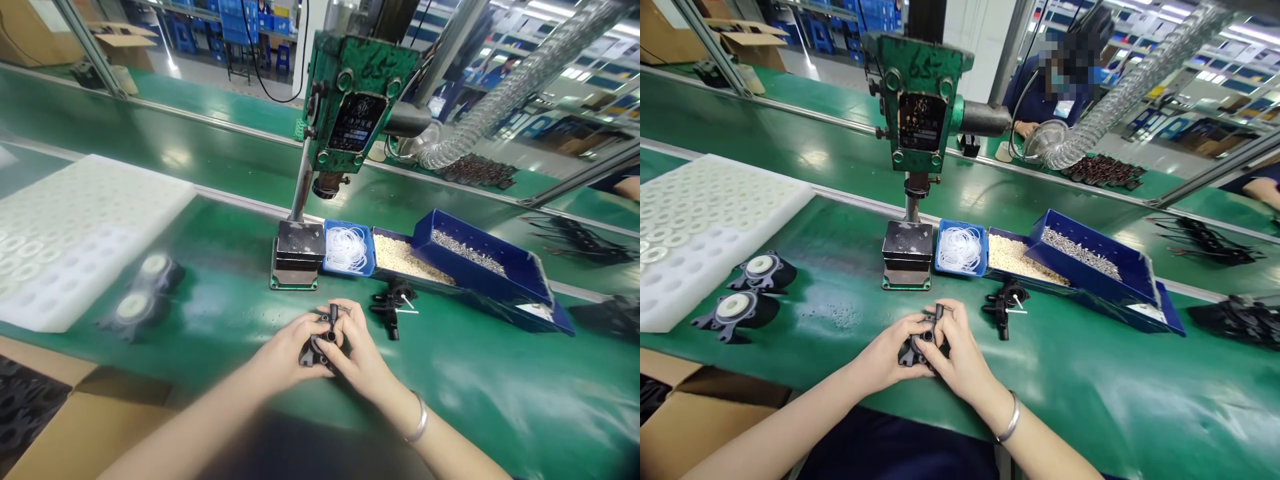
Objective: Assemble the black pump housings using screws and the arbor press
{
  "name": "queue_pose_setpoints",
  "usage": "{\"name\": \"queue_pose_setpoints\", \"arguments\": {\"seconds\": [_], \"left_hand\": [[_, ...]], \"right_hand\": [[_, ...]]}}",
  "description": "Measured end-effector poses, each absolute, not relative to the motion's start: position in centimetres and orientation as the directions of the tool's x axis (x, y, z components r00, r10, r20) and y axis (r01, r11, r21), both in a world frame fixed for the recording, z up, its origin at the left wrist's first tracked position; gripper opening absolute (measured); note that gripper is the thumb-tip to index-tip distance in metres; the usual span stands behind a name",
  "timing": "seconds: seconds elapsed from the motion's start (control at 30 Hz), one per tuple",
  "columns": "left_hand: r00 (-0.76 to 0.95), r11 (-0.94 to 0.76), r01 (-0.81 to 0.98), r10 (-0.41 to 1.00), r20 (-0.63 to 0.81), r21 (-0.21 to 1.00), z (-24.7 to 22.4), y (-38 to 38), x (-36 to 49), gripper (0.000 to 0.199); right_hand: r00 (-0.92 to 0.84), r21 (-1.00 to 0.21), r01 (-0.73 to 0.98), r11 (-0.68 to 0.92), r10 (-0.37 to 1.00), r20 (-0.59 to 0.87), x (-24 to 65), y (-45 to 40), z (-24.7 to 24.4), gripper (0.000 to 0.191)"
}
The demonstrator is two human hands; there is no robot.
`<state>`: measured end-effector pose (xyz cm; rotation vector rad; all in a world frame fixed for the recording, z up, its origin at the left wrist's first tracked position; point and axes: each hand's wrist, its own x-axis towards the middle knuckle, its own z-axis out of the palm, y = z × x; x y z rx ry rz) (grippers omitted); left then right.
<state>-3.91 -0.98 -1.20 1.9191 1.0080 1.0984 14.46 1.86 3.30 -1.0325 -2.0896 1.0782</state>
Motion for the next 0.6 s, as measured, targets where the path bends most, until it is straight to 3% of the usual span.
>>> {"name": "queue_pose_setpoints", "arguments": {"seconds": [0.13,0.27,0.4,0.47,0.53,0.6], "left_hand": [[0.337,-0.397,0.285,0.894,0.296,0.873,-1.2,-1.2,-3.7,0.066],[0.3,-0.322,0.351,0.928,0.22,0.879,1.2,-1.1,-4.1,0.066],[0.151,-0.325,0.406,0.946,0.288,0.854,6.7,1.1,-6.2,0.06],[0.054,-0.312,0.459,0.944,0.324,0.832,9.3,3.1,-7.4,0.057],[0.016,-0.296,0.485,0.944,0.33,0.823,10.9,5.4,-8.3,0.056],[0.023,-0.289,0.471,0.948,0.316,0.834,11.3,7.6,-8.8,0.055]], "right_hand": [[-0.535,-0.836,0.396,0.38,0.835,0.126,14.6,1.8,3.5,0.026],[-0.629,-0.777,0.412,0.476,0.766,0.135,15.6,3.6,7.7,0.021],[-0.421,-0.634,0.357,0.686,0.724,0.546,15.7,8.5,16.3,0.019],[-0.296,-0.543,0.278,0.793,0.608,0.737,14.6,12.0,21.5,0.035],[-0.256,-0.434,0.259,0.863,0.495,0.831,12.9,15.6,26.8,0.054],[-0.276,-0.372,0.229,0.9,0.426,0.861,11.0,18.2,31.5,0.061]]}}
